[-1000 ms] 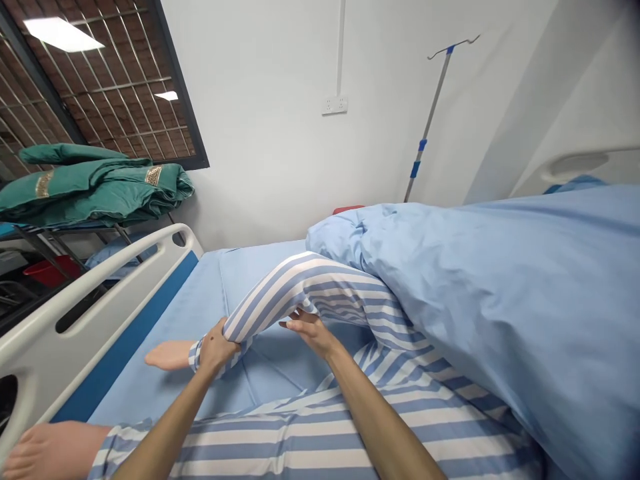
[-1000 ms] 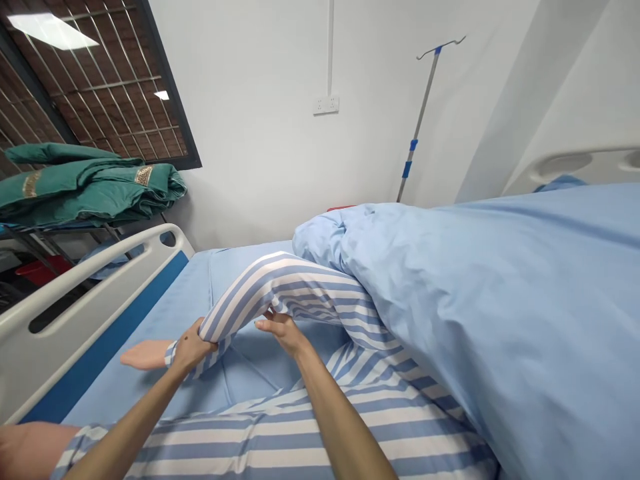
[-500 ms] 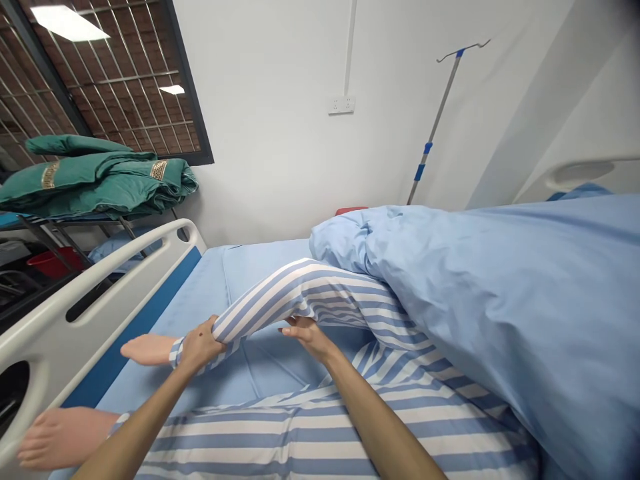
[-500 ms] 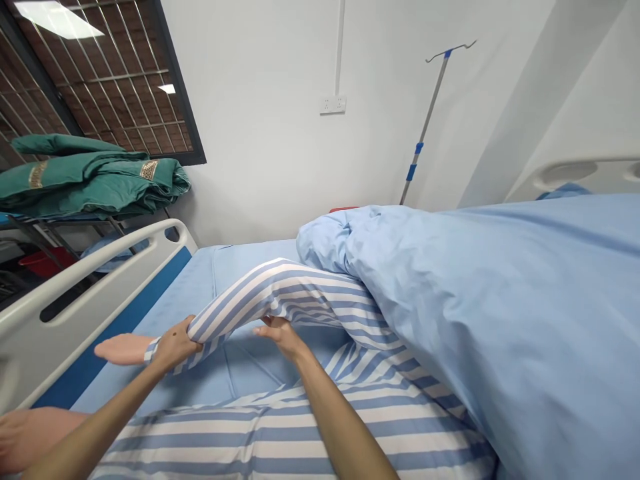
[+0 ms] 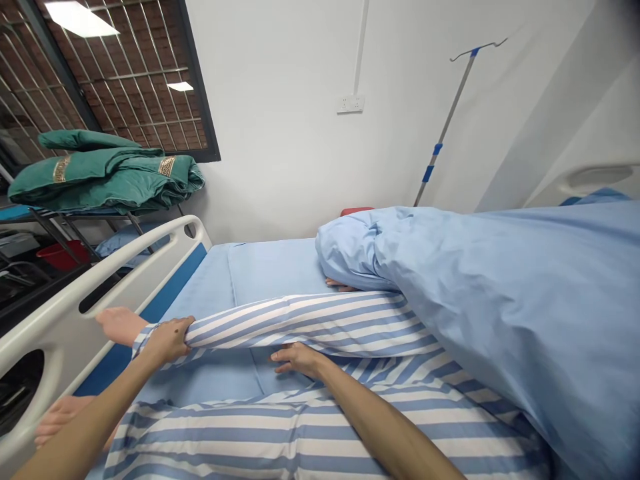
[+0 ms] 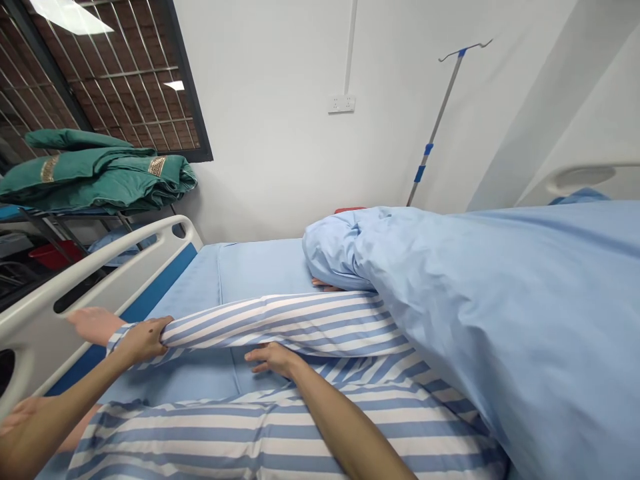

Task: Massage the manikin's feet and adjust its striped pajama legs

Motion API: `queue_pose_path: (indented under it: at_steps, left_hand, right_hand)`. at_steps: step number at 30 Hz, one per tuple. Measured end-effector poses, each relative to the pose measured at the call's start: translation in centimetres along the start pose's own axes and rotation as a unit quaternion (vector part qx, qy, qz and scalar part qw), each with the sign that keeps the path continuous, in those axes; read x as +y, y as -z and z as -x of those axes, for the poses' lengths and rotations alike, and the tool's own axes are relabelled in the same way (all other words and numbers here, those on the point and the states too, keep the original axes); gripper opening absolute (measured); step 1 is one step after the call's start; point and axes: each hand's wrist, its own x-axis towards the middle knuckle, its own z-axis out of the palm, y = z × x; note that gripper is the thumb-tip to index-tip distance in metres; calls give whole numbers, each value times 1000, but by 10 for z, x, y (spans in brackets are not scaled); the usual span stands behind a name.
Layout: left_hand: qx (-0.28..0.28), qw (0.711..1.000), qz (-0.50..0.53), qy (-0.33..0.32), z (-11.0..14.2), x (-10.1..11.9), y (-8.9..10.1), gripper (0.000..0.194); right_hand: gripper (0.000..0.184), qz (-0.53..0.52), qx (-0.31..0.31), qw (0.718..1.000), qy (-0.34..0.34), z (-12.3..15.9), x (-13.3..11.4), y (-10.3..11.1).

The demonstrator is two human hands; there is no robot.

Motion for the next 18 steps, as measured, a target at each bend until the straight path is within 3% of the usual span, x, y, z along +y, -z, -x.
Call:
queue_pose_path:
  at_steps: [3,10,18]
  left_hand:
    - [-9,1000,-9,1,-6,-4,-10,47]
    - [-1,998,-43,-37,-16,-7,-39,50]
    - [52,997,-55,-21,-14,-2,-69,43]
  right_hand:
    - [45,4,-16,1000,-15,-2,2,3]
    - [46,59,-18,991,-117,-1,7,9]
    - [40,132,-55,981,-131,-3,13,13]
